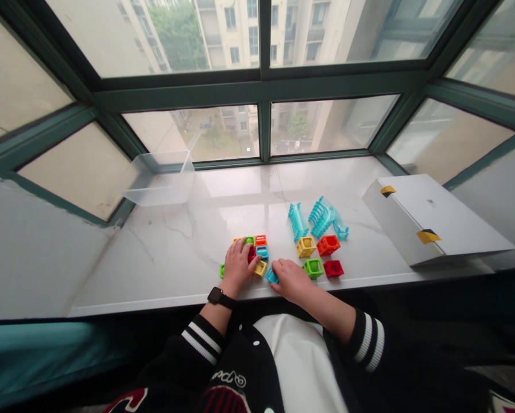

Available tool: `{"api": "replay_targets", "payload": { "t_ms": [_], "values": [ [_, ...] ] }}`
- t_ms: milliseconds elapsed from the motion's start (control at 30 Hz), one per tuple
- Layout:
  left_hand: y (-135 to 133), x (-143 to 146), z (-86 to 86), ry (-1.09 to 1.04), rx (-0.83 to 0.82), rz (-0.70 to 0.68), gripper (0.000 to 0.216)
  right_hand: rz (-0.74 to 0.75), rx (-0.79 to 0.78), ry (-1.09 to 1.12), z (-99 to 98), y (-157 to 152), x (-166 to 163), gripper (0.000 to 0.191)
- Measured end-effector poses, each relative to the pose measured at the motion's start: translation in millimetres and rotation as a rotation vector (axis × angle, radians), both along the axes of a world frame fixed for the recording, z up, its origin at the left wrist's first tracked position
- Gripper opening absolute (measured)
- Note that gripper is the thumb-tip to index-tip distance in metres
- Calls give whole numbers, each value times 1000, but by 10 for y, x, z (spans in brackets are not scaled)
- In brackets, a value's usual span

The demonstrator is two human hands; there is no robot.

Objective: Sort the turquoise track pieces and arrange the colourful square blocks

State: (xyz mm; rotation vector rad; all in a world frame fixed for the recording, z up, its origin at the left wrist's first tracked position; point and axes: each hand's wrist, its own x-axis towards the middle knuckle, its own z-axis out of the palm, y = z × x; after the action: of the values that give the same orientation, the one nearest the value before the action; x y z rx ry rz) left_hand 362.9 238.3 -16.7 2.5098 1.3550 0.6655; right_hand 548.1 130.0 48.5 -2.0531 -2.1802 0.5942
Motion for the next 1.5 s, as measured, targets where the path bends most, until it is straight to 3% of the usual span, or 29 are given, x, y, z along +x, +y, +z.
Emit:
{"api": "replay_targets", "payload": {
  "t_ms": [133,333,567,1133,1500],
  "values": [
    [-1,1,-2,3,-2,3,42,-15,46,51,103,-35,84,24],
    [8,-9,-11,-6,-7,1,41,-24,298,400,168,-106,288,56],
    [28,-45,26,29,-38,-34,40,-71,459,581,192,-152,441,58],
    [19,-51,-19,33,-24,-46,45,-82,544,727,265,-195,462,56],
    [-6,-36,-26,90,-38,-63,42,-158,518,868,171,-215,459,47]
  ]
}}
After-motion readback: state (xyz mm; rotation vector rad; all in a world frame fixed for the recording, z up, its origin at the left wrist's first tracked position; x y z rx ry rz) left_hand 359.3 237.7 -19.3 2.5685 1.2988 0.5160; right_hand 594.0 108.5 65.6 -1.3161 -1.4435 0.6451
